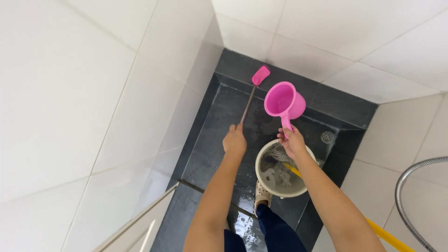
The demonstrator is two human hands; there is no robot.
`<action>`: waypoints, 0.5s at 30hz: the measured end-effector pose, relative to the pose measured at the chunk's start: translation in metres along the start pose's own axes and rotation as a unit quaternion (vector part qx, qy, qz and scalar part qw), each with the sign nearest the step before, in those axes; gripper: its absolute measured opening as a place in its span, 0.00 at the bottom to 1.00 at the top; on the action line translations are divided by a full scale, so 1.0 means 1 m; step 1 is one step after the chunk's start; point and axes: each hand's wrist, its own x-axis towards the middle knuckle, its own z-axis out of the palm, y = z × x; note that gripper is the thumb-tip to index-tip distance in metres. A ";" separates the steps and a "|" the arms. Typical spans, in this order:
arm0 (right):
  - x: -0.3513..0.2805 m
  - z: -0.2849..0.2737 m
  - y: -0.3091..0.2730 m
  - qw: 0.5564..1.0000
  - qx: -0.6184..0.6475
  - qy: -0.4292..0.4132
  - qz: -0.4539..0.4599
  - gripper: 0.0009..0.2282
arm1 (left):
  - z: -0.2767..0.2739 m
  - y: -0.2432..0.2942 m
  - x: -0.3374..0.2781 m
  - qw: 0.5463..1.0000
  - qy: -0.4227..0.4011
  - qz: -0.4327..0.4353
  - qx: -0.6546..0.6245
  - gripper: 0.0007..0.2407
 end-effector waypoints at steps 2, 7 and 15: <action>-0.005 -0.003 -0.015 1.000 0.014 0.000 -0.002 0.13 | 0.035 -0.013 0.029 0.998 0.040 0.036 0.016 0.17; 0.001 -0.011 -0.025 1.000 0.013 0.019 -0.013 0.11 | 0.113 -0.031 0.068 0.993 -0.018 0.051 -0.103 0.11; 0.007 0.011 -0.026 0.953 -0.262 0.132 -0.082 0.16 | 0.101 -0.033 0.059 0.759 -0.072 -0.234 -0.604 0.23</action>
